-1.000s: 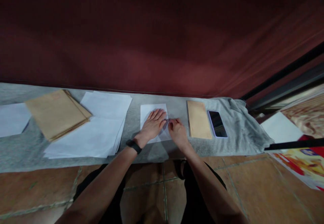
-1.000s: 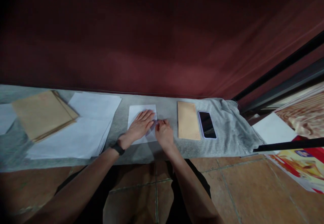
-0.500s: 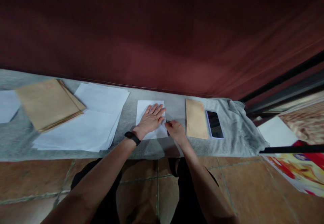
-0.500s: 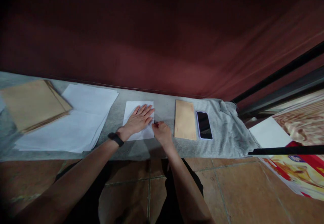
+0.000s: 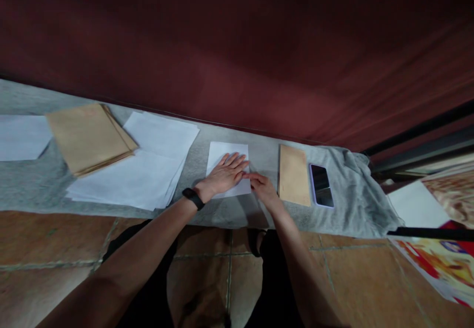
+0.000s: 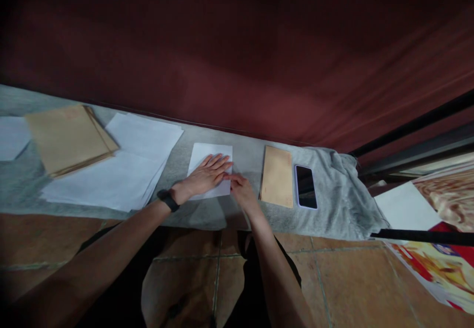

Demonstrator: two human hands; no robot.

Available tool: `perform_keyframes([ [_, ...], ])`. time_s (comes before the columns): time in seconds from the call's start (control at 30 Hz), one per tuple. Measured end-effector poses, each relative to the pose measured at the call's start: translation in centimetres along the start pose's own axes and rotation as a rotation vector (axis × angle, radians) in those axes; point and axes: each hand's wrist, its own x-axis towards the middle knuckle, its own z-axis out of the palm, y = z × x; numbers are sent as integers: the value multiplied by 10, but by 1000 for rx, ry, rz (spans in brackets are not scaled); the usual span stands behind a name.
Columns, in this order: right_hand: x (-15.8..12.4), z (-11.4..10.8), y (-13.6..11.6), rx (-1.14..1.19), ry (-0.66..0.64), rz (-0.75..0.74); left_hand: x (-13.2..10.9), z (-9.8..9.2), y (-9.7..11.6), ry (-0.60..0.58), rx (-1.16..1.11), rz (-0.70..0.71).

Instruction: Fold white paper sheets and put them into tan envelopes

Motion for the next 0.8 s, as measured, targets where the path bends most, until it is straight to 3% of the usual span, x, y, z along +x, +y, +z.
perform_keyframes([
  [0.13, -2, -6, 3, 11, -88, -34, -12, -7, -11, -103, -92, 34],
  [0.4, -11, -4, 0, -514, 23, -334, -41, -34, -32, -236, -340, 145],
  [0.57, -4, -6, 1, -475, 75, -395, -54, -57, -44, -256, -553, 173],
  [0.67, 0, -5, 3, -358, 96, -317, -60, -66, -53, -231, -732, 114],
  [0.8, 2, -4, 4, -262, 167, -212, -61, -58, -70, -138, -904, -152],
])
